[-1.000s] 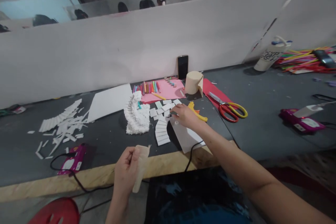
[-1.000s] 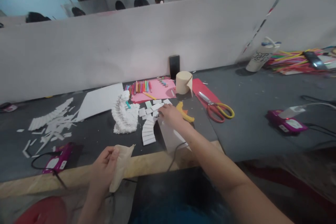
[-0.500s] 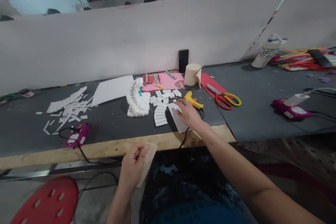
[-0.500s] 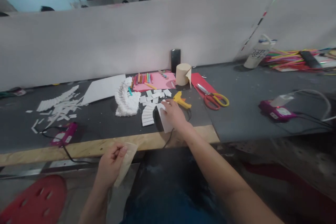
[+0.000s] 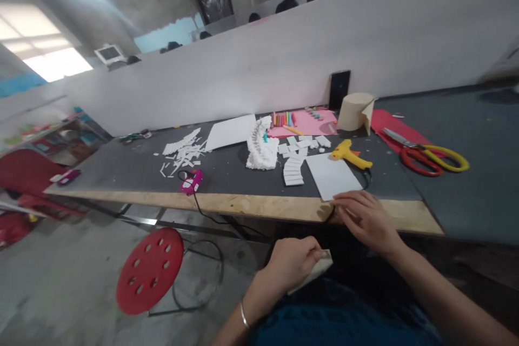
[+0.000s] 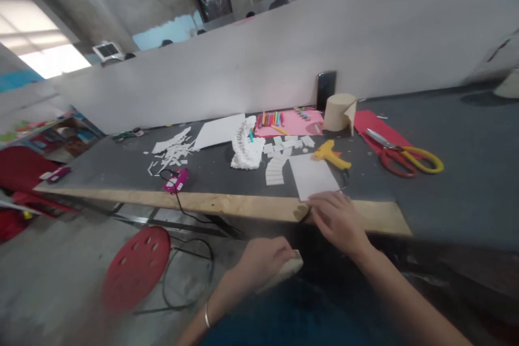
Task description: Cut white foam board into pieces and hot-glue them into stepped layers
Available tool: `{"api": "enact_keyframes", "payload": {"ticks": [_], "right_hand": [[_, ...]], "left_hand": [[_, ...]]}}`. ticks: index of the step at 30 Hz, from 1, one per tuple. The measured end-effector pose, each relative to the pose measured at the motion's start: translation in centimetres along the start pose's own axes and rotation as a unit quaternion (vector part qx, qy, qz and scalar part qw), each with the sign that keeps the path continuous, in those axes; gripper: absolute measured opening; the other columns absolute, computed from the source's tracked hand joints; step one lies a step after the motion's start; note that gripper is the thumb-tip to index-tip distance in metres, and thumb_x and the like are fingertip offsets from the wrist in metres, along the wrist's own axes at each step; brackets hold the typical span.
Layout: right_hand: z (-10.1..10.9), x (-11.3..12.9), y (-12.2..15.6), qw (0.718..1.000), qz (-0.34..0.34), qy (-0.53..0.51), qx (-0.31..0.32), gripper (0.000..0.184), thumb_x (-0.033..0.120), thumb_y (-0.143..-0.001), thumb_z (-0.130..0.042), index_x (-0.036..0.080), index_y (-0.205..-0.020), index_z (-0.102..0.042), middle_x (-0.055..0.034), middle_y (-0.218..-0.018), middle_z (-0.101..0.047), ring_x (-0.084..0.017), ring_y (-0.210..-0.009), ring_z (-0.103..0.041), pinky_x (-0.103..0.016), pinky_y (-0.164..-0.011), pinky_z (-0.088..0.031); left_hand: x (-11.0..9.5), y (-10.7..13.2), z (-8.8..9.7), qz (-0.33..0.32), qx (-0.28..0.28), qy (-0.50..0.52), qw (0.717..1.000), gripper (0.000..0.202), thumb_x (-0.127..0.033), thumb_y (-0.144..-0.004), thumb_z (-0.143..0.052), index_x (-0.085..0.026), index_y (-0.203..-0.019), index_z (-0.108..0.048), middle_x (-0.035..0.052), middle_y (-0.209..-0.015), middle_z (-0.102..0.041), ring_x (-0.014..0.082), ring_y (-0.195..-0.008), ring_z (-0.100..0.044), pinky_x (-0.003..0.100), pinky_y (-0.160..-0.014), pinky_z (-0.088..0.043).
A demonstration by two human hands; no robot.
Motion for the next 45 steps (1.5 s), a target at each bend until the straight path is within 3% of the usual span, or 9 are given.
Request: {"api": "enact_keyframes", "payload": {"ticks": [5, 10, 16, 23, 28, 32, 35, 39, 45], "right_hand": [[-2.0, 4.0, 0.5, 0.912, -0.154, -0.328, 0.195, 0.046, 0.053, -0.085, -0.053, 0.026, -0.121, -0.064, -0.011, -0.116, -0.069, -0.03, -0.11, -0.063, -0.041, -0.09, -0.051], [-4.0, 5.2, 0.1, 0.853, -0.221, -0.36, 0.306, 0.047, 0.061, -0.072, -0.066, 0.022, -0.097, -0.071, -0.0086, -0.092, -0.073, -0.029, -0.087, -0.066, -0.036, -0.073, -0.053], [-1.9, 0.6, -3.3, 0.903, -0.199, -0.303, 0.231, 0.04, 0.06, -0.077, -0.062, 0.02, -0.072, -0.066, -0.0016, -0.07, -0.065, -0.019, -0.067, -0.058, -0.028, -0.061, -0.046], [1.4, -3.7, -7.2, 0.928, -0.202, -0.307, 0.054, 0.043, 0.056, -0.086, -0.055, 0.018, -0.102, -0.069, -0.0086, -0.103, -0.071, -0.025, -0.096, -0.064, -0.034, -0.083, -0.049], [0.4, -3.8, -7.1, 0.982, -0.085, -0.095, 0.142, 0.029, 0.043, -0.082, -0.062, 0.02, -0.096, -0.072, -0.0108, -0.101, -0.073, -0.028, -0.097, -0.065, -0.039, -0.088, -0.047], [2.1, -6.4, -6.7, 0.97, -0.143, 0.09, 0.175, 0.025, 0.039, -0.086, -0.058, 0.019, -0.075, -0.071, -0.0101, -0.079, -0.073, -0.026, -0.079, -0.067, -0.04, -0.083, -0.046], [3.5, -7.2, -7.5, 0.968, -0.204, -0.011, 0.145, 0.035, 0.049, -0.086, -0.056, 0.02, -0.097, -0.072, -0.0119, -0.094, -0.073, -0.024, -0.082, -0.067, -0.038, -0.081, -0.048], [1.6, -6.9, -9.2, 0.887, -0.287, -0.355, 0.066, 0.074, 0.061, -0.077, -0.061, 0.02, -0.138, -0.049, -0.0149, -0.132, -0.06, -0.024, -0.108, -0.063, -0.038, -0.09, -0.05], [-2.7, -6.2, -9.0, 0.741, -0.353, -0.568, 0.06, 0.055, 0.062, -0.077, -0.062, 0.019, -0.111, -0.066, -0.012, -0.097, -0.073, -0.026, -0.088, -0.07, -0.038, -0.078, -0.055]], "left_hand": [[-1.5, -0.5, 3.4, -0.045, -0.097, 0.093, 0.99, 0.031, -0.042, -0.092, -0.049, -0.023, -0.096, -0.073, 0.0048, -0.088, -0.075, 0.0197, -0.077, -0.066, 0.026, -0.069, -0.043], [-1.5, -1.3, 8.4, -0.052, -0.218, 0.135, 0.965, 0.031, -0.042, -0.091, -0.05, -0.019, -0.091, -0.071, 0.0045, -0.078, -0.07, 0.0172, -0.071, -0.061, 0.026, -0.066, -0.043], [-1.4, -3.7, 11.4, -0.031, -0.21, 0.151, 0.966, 0.017, -0.034, -0.079, -0.065, -0.019, -0.087, -0.068, -0.0007, -0.073, -0.065, 0.0147, -0.068, -0.056, 0.022, -0.061, -0.04], [-0.6, -10.3, 11.2, -0.049, -0.304, 0.264, 0.914, 0.028, -0.044, -0.087, -0.051, -0.017, -0.08, -0.057, -0.002, -0.066, -0.052, 0.0116, -0.061, -0.047, 0.021, -0.058, -0.037], [0.0, -15.3, 10.9, -0.057, -0.28, 0.291, 0.913, 0.037, -0.054, -0.083, -0.053, -0.018, -0.076, -0.053, -0.004, -0.06, -0.048, 0.0109, -0.056, -0.043, 0.021, -0.053, -0.034], [-0.2, -18.5, 10.8, -0.064, -0.236, 0.321, 0.915, 0.041, -0.059, -0.082, -0.053, -0.018, -0.077, -0.053, -0.0036, -0.059, -0.052, 0.011, -0.052, -0.046, 0.02, -0.049, -0.034], [-1.6, -19.7, 10.7, -0.068, -0.223, 0.349, 0.908, 0.041, -0.059, -0.084, -0.052, -0.018, -0.084, -0.054, -0.0038, -0.061, -0.054, 0.0112, -0.052, -0.048, 0.02, -0.049, -0.037], [-4.5, -19.8, 10.8, -0.085, -0.205, 0.442, 0.869, 0.04, -0.059, -0.083, -0.056, -0.019, -0.084, -0.052, -0.0043, -0.065, -0.053, 0.0104, -0.055, -0.05, 0.02, -0.051, -0.04], [-3.8, -20.0, 9.3, -0.035, -0.161, 0.55, 0.819, 0.043, -0.06, -0.079, -0.061, -0.019, -0.086, -0.052, -0.0038, -0.063, -0.057, 0.011, -0.052, -0.054, 0.022, -0.052, -0.044]]}}
Point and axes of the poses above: each hand's wrist, its own y-axis away from the middle knuckle, its own z-axis out of the back of the hand, x = y × z, the point moved 7 cm from there along -y, towards the middle knuckle
